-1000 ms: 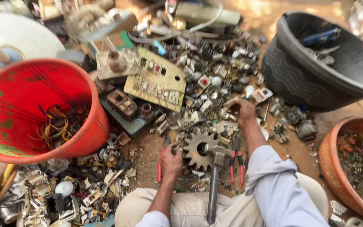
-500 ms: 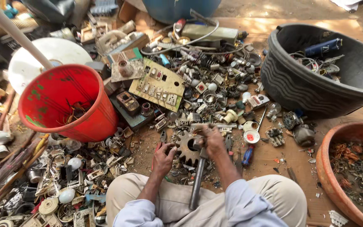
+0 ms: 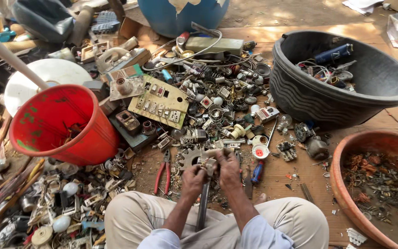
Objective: The person sits on the ground surrounded by scrap metal and uses a hammer to repeatedly strike a metal gear held in their left hand. They adjust the gear's position occasionally while continuing to hammer it.
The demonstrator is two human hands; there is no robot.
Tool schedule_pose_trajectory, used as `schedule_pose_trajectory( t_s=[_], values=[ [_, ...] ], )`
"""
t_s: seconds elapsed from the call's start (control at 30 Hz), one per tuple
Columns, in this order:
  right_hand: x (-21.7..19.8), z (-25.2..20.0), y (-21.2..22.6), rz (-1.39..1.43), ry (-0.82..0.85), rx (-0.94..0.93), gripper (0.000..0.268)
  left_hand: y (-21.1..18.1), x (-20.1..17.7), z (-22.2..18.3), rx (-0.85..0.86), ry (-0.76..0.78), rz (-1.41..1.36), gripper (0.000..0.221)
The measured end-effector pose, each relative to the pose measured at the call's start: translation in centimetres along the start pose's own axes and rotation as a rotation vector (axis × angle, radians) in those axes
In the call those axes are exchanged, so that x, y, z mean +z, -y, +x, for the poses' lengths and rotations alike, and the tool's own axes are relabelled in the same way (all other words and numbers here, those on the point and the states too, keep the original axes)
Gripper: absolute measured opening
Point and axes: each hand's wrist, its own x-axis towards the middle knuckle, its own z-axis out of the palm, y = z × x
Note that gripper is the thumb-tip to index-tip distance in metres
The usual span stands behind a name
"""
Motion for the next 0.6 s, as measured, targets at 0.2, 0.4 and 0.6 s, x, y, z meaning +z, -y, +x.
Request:
schedule_pose_trajectory(
  t_s=[0.2, 0.4, 0.6],
  values=[
    [2.6, 0.8, 10.1, 0.135, -0.469, -0.012, 0.028, -3.6, 1.1, -1.1, -0.216, 0.121, 0.215, 0.021],
    [-2.4, -1.5, 11.8, 0.016, -0.378, -0.193, 0.024, -10.3, 5.8, 7.5, 0.215, 0.024, 0.351, 0.028],
    [-3.7, -0.8, 6.5, -0.281, -0.324, 0.073, 0.024, -11.5, 3.7, 10.3, 0.302, 0.033, 0.598, 0.051]
  ],
)
